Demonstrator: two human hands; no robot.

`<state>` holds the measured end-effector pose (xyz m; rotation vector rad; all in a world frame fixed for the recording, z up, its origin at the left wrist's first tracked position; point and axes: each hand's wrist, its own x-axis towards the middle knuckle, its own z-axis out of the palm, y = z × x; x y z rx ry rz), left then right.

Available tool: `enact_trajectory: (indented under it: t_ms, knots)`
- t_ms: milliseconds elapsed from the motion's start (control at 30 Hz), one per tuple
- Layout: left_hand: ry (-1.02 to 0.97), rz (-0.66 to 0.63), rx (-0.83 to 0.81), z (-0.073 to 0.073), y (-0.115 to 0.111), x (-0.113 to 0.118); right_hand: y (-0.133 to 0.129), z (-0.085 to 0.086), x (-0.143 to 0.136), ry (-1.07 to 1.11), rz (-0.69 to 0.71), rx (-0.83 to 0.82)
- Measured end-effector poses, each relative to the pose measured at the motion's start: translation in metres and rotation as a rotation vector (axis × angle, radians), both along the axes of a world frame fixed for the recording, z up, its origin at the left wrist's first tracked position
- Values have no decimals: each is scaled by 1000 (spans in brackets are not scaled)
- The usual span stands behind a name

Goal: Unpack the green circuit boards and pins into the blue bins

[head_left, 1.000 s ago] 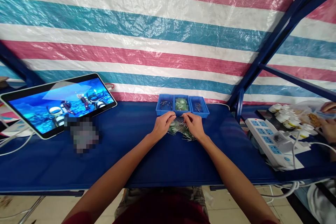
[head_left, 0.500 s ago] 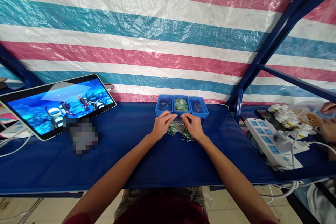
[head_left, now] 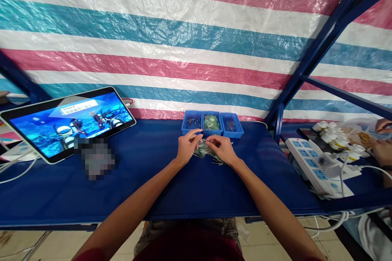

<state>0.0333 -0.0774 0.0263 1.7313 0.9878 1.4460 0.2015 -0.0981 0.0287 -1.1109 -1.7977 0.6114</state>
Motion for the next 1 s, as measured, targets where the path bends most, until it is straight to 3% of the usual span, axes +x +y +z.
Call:
enact_trajectory:
  t_ms: [367, 667, 1000]
  knots:
    - [-20, -50, -54, 4, -2, 0, 3, -3, 2, -5, -5, 0]
    - [7, -6, -37, 0, 3, 0, 1, 3, 4, -31, -71, 11]
    - [2, -80, -56, 6, -3, -2, 0, 5, 3, -13, -75, 15]
